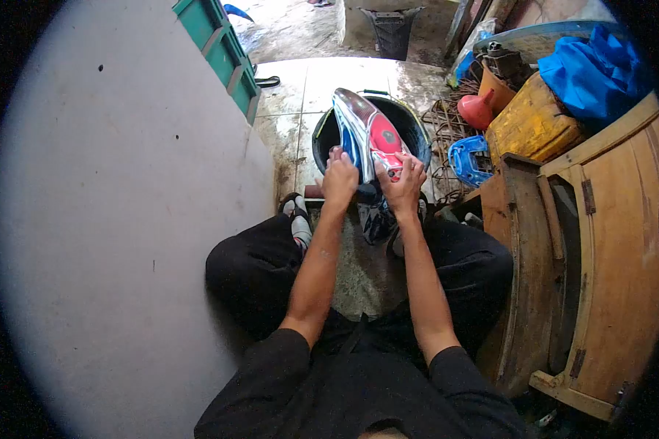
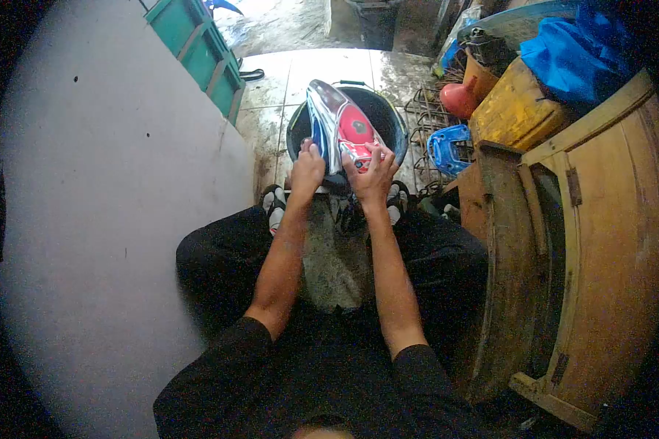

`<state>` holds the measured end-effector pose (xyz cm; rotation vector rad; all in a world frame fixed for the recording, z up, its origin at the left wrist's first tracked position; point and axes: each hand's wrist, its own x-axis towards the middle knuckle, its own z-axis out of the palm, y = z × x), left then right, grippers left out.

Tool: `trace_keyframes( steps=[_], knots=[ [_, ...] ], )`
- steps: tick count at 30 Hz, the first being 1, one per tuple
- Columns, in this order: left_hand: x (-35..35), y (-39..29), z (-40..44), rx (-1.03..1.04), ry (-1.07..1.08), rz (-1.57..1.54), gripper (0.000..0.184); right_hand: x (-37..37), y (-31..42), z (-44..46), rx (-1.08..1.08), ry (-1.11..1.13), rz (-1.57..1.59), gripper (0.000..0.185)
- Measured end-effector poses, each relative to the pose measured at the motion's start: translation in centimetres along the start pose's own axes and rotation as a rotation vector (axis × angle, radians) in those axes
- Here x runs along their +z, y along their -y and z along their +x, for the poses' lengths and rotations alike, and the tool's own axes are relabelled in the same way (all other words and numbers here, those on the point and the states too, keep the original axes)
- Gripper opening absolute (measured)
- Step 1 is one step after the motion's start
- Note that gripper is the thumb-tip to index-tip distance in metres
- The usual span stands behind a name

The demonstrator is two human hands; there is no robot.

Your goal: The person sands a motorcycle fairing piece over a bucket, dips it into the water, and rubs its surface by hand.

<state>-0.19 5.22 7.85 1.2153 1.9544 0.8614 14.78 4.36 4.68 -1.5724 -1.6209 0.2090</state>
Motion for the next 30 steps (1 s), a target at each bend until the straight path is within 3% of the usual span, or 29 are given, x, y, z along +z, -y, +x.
trace_keyframes(
  steps=[1,3,5,8,10,11,13,14,15,17,20,21,23,24,25,30],
  knots=[
    [0.1,0.2,-0.4,0.079,-0.062,0.022,0.044,0.0,0.0,0.0,0.01,0.001,-0.002,0.066],
    [0.0,-1.7,-2.0,-0.004,0.05,0.118,0.045,0.1,0.0,0.0,-0.002,-0.017,-0.005,0.067],
    [1.3,-2.7,-4.0,0.209,-0.124,0.253,0.056,0.7,-1.0,0.1,-0.027,-0.02,-0.012,0.065],
    [0.5,-1.9,-2.5,0.224,-0.111,0.253,0.057,0.7,-0.5,-0.2,-0.018,-0.025,-0.005,0.064],
    [0.1,0.1,-0.1,-0.085,0.063,0.117,0.041,0.2,-0.2,-0.3,0.005,-0.021,-0.016,0.065],
    [0.4,0.9,0.0,-0.009,0.023,-0.006,0.039,-0.1,-0.1,-0.5,0.003,-0.033,-0.022,0.065],
    [0.3,-1.1,-1.7,-0.048,0.068,0.142,0.042,0.1,-0.2,0.1,-0.001,-0.002,-0.02,0.064],
    [1.5,-0.4,-1.6,0.05,0.062,0.188,0.046,0.2,-0.4,0.1,-0.004,-0.008,0.006,0.064],
    [-0.2,-3.6,-3.9,0.056,0.064,0.142,0.048,0.4,-0.5,0.0,-0.011,-0.003,0.009,0.064],
    [-0.2,-3.5,-3.2,0.086,0.043,0.12,0.048,0.6,-0.6,0.1,0.0,-0.021,0.011,0.064],
    [1.2,2.1,0.3,0.146,-0.077,-0.025,0.046,0.9,-0.8,-0.3,-0.006,-0.038,-0.013,0.065],
    [-0.5,0.8,-0.6,0.039,0.014,0.059,0.047,0.8,-0.8,-0.3,-0.003,-0.044,-0.031,0.065],
    [0.0,1.7,0.0,-0.049,-0.065,0.056,0.05,0.8,-1.0,-0.2,-0.02,-0.03,-0.028,0.067],
    [0.6,2.2,0.4,-0.039,0.008,0.109,0.05,0.8,-1.0,-0.1,-0.007,-0.034,-0.024,0.066],
    [-0.3,-0.7,-1.3,-0.108,0.055,0.16,0.05,0.8,-0.9,-0.3,0.007,-0.029,-0.02,0.066],
    [0.1,-2.2,-2.2,0.173,-0.003,0.076,0.049,0.4,-0.5,-0.3,0.003,-0.033,-0.003,0.065]
  ],
)
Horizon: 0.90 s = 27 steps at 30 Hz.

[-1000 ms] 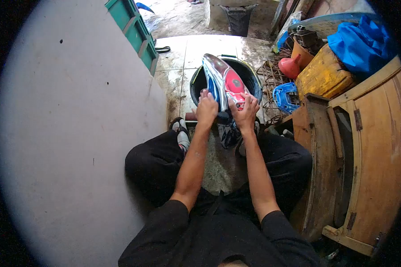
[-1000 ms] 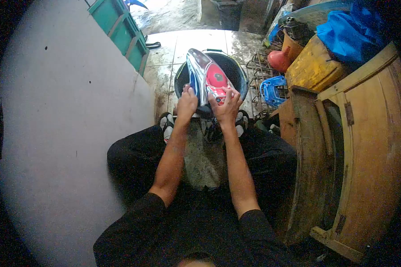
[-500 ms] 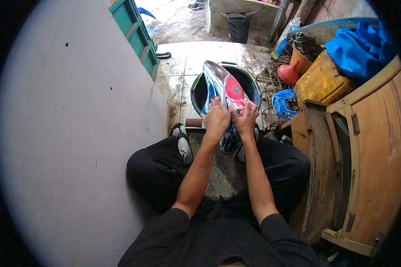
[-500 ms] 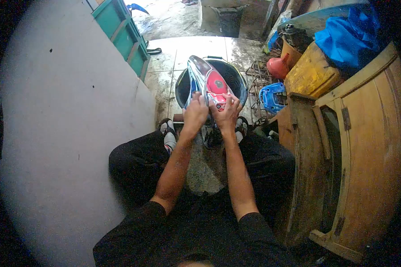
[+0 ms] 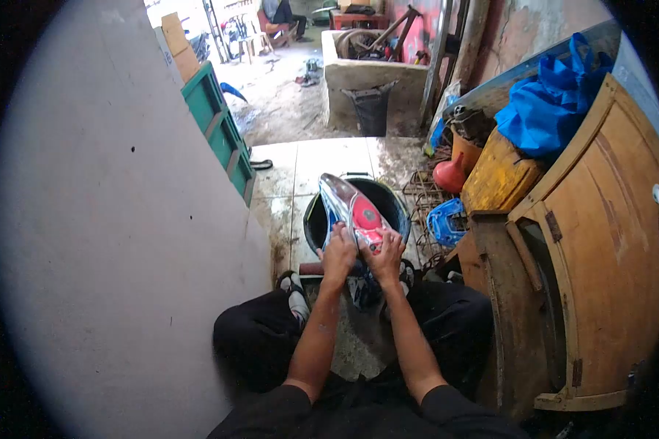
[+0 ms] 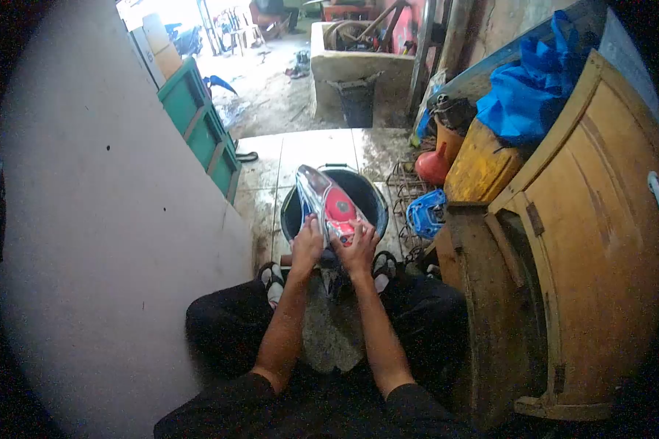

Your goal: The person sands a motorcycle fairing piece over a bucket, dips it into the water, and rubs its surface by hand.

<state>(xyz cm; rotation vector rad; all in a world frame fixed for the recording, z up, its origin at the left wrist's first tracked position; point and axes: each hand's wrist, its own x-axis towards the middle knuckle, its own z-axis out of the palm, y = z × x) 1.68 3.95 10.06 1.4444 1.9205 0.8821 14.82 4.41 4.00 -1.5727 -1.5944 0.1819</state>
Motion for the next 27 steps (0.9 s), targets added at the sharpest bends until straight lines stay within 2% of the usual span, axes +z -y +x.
trace_keyframes(
  steps=[3,6,7,10,12,13,16,18,19,22,24,27],
  knots=[
    [1.2,4.1,1.7,-0.04,-0.048,-0.061,0.051,-0.5,0.5,-0.2,-0.015,-0.009,-0.054,0.066],
    [1.1,2.9,0.3,-0.109,0.026,-0.042,0.052,0.6,-0.5,0.0,-0.03,-0.048,0.036,0.067],
    [0.4,0.7,-0.6,-0.184,0.075,0.06,0.054,0.6,-0.3,0.1,-0.032,-0.049,0.044,0.067],
    [0.8,1.4,-0.2,-0.058,0.036,0.003,0.055,0.3,-0.1,-0.2,0.05,-0.009,0.019,0.067],
    [1.2,3.6,1.2,-0.135,0.036,0.006,0.055,0.2,0.0,-0.3,0.049,-0.013,0.024,0.067],
    [1.5,4.1,1.7,-0.251,0.063,0.099,0.053,0.1,0.0,-0.2,0.035,-0.012,0.029,0.068],
    [0.8,2.1,-0.4,-0.19,0.042,-0.022,0.052,0.0,-0.2,0.2,0.046,-0.001,0.001,0.07],
    [0.8,0.2,-1.6,0.03,0.033,-0.031,0.051,0.3,-0.1,-0.1,0.046,0.003,-0.004,0.07],
    [0.8,0.2,-1.4,0.067,0.003,0.021,0.051,0.3,-0.3,0.0,0.019,-0.006,0.037,0.068],
    [1.0,2.6,0.3,-0.03,0.006,0.023,0.052,0.3,-0.2,-0.2,0.013,-0.031,0.011,0.066],
    [1.8,5.2,1.5,-0.173,0.032,-0.065,0.053,0.0,0.2,-0.2,0.033,-0.047,0.033,0.065],
    [1.2,1.9,-1.0,-0.117,0.102,-0.098,0.053,0.4,-0.1,0.0,0.037,-0.028,0.032,0.066]
  ],
)
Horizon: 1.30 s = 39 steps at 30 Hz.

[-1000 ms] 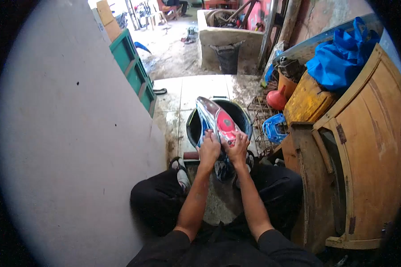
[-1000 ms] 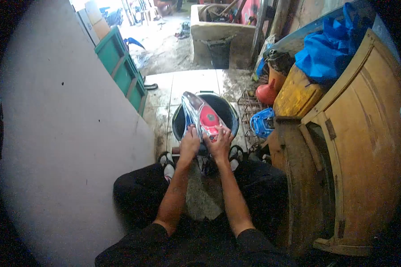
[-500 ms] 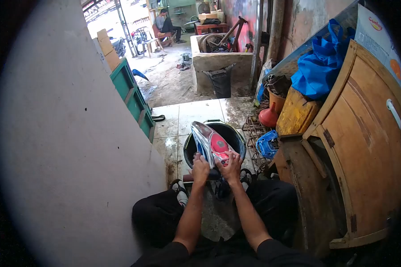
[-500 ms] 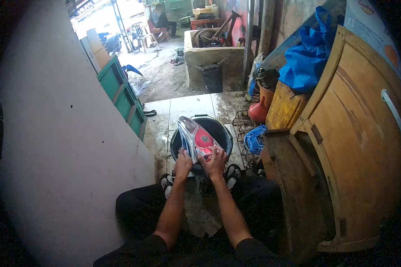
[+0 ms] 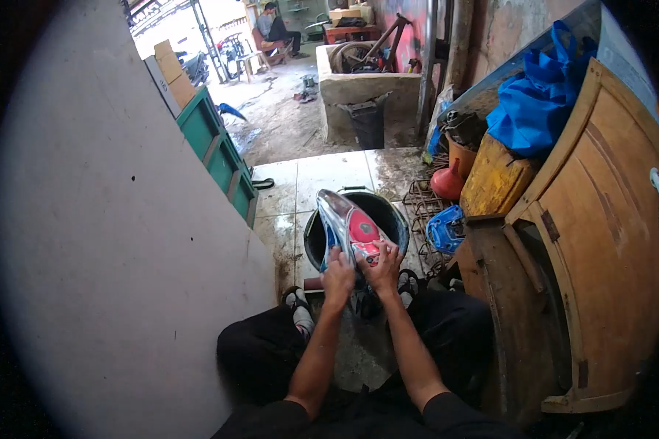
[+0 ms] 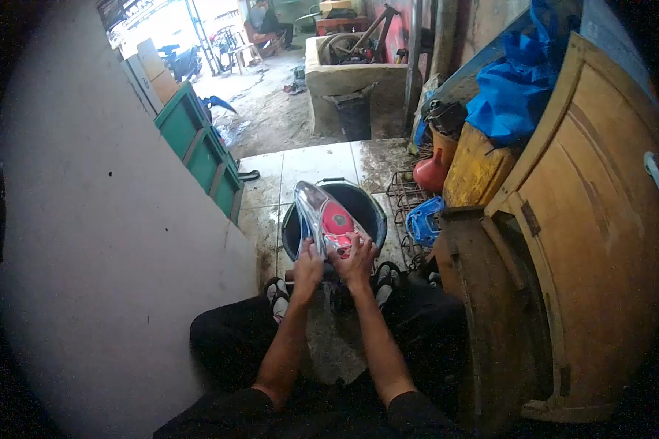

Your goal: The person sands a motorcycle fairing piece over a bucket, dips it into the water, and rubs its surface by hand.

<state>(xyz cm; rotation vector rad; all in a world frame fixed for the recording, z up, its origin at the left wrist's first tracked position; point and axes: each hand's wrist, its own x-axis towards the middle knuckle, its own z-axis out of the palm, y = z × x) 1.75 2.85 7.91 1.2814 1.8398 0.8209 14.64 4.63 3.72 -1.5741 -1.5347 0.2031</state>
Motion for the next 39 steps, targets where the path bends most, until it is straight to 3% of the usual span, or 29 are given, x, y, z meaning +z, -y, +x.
trace_keyframes(
  steps=[1,4,8,11,16,18,19,20,26,32,34,35,36,39],
  knots=[
    [0.8,0.0,-0.4,0.141,-0.127,0.073,0.052,0.0,-0.1,0.1,-0.015,-0.003,-0.013,0.067],
    [-0.5,-0.5,0.9,-0.011,-0.077,0.155,0.05,0.0,-0.1,-0.1,-0.023,0.003,0.014,0.067],
    [0.0,0.0,0.9,-0.023,-0.102,0.003,0.049,0.3,-0.4,0.4,-0.039,0.001,0.03,0.067],
    [0.7,-2.6,-1.7,0.149,-0.154,0.119,0.049,-0.2,0.0,0.0,-0.009,0.026,0.02,0.064],
    [-0.2,0.6,2.5,-0.128,-0.063,0.111,0.053,-0.4,-0.1,0.0,-0.031,0.028,0.028,0.063],
    [0.6,1.3,1.9,-0.111,-0.083,0.044,0.055,-0.2,-0.2,0.1,-0.033,0.047,0.002,0.063],
    [0.4,-0.2,0.4,-0.048,-0.045,0.008,0.057,-0.1,-0.2,0.0,-0.031,0.058,0.001,0.063],
    [1.7,-0.1,-0.1,0.104,-0.152,0.051,0.056,0.0,-0.3,0.1,-0.015,0.053,0.018,0.063],
    [-0.1,0.0,1.3,-0.093,-0.104,0.106,0.053,-0.6,0.1,-0.1,0.014,0.088,0.041,0.064],
    [-0.1,-2.9,-1.5,0.086,-0.112,0.075,0.055,-0.1,-0.4,0.4,-0.005,0.094,0.041,0.068],
    [-1.8,-2.6,0.2,0.004,-0.053,0.042,0.054,-0.2,-0.2,0.3,0.024,0.116,0.03,0.068],
    [-1.2,-0.6,2.5,-0.202,0.047,0.165,0.053,-0.2,-0.1,0.1,0.033,0.117,0.041,0.068],
    [0.4,1.6,2.9,-0.056,-0.154,0.034,0.052,-0.2,-0.2,0.2,0.038,0.117,0.053,0.067],
    [0.3,-0.8,0.3,-0.018,-0.157,-0.023,0.053,0.0,-0.7,0.5,-0.032,0.08,0.009,0.067]
  ],
)
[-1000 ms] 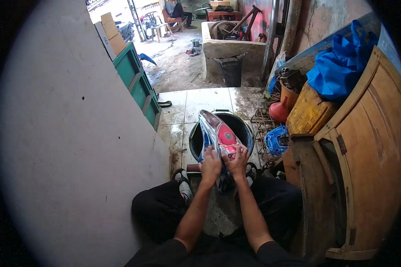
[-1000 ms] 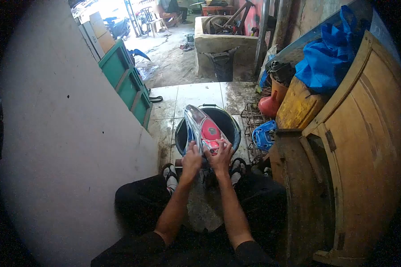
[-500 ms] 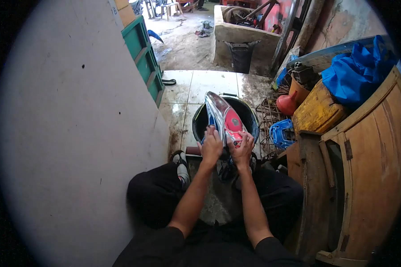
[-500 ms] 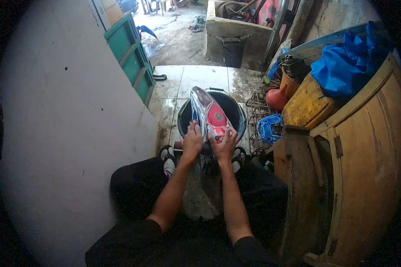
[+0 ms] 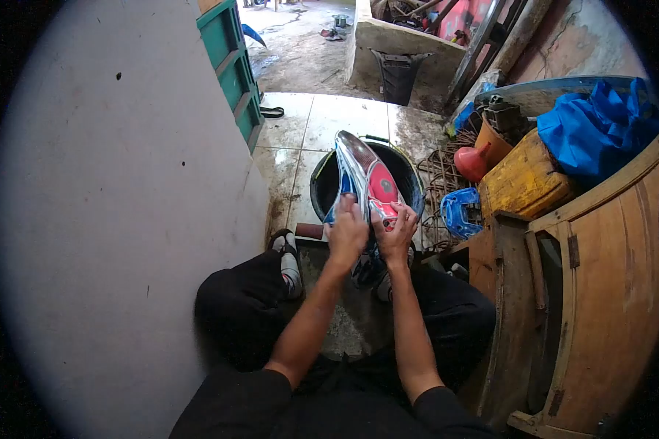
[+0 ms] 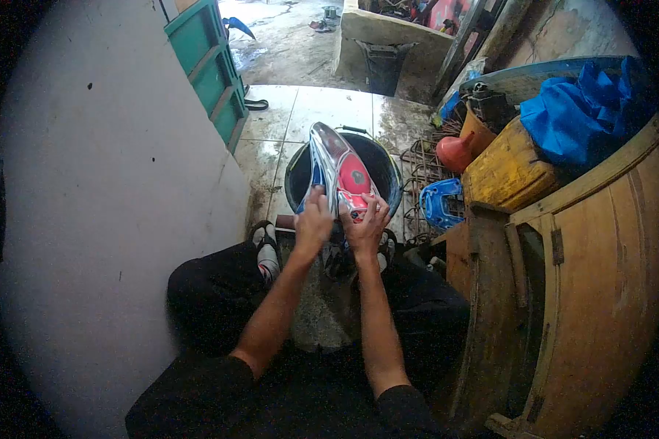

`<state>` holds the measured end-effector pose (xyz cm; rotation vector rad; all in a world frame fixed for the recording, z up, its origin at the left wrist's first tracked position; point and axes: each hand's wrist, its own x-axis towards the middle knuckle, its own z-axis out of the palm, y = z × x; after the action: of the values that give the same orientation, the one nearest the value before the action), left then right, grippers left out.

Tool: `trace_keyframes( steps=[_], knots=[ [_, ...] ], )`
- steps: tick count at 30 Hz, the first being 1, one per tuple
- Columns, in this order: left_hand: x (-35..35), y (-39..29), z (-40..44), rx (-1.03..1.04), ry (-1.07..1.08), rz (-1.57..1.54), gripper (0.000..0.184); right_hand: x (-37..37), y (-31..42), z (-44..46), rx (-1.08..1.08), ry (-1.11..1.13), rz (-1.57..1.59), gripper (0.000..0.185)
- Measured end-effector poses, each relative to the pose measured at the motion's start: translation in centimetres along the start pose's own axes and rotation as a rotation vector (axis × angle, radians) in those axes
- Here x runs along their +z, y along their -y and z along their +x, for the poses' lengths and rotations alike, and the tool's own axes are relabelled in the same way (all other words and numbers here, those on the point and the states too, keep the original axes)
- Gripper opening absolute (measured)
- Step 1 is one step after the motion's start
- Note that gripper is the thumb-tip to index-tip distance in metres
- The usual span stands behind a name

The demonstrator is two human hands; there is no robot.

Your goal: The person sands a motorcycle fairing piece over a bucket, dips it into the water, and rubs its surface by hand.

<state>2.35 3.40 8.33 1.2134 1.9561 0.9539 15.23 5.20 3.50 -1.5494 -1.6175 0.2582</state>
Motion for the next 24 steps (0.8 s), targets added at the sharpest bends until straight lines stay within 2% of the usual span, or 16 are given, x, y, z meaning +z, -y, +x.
trace_keyframes(
  steps=[2,6,7,9,12,15,16,19,21,23,24],
  knots=[
    [-0.4,-2.3,-2.2,0.169,0.027,0.093,0.053,0.3,0.0,-0.5,-0.01,0.008,-0.002,0.067],
    [-0.1,0.8,1.9,0.0,0.015,0.095,0.056,-0.4,0.5,-0.4,0.024,0.027,-0.006,0.069],
    [-0.1,2.0,2.4,0.05,-0.024,0.036,0.056,-0.5,0.4,-0.4,0.025,0.021,-0.008,0.069],
    [0.2,1.7,1.0,-0.06,0.046,0.036,0.055,-0.4,0.5,-0.2,0.046,0.038,0.011,0.068],
    [0.2,-1.6,-2.3,0.126,0.027,0.081,0.054,0.0,0.4,-0.3,0.018,0.033,0.024,0.068],
    [-1.7,-2.2,-0.8,0.107,0.08,0.117,0.052,-0.3,0.2,-0.1,0.034,0.028,0.031,0.068],
    [-1.1,-0.9,0.6,-0.001,0.021,0.083,0.05,-0.3,0.3,-0.2,0.044,0.032,0.026,0.068],
    [-0.8,0.9,0.8,-0.034,-0.002,0.048,0.052,-0.2,0.4,0.1,0.006,0.013,0.02,0.069],
    [-0.3,-0.7,-1.6,0.009,0.048,0.028,0.053,-0.2,0.2,-0.1,0.013,0.013,-0.002,0.068],
    [-0.3,-1.9,-2.5,0.15,0.063,0.076,0.054,0.0,0.3,-0.1,0.033,0.034,0.029,0.068],
    [-0.5,-1.8,-1.8,0.126,0.065,0.075,0.054,0.1,0.1,-0.2,0.02,0.034,0.02,0.068]
  ],
)
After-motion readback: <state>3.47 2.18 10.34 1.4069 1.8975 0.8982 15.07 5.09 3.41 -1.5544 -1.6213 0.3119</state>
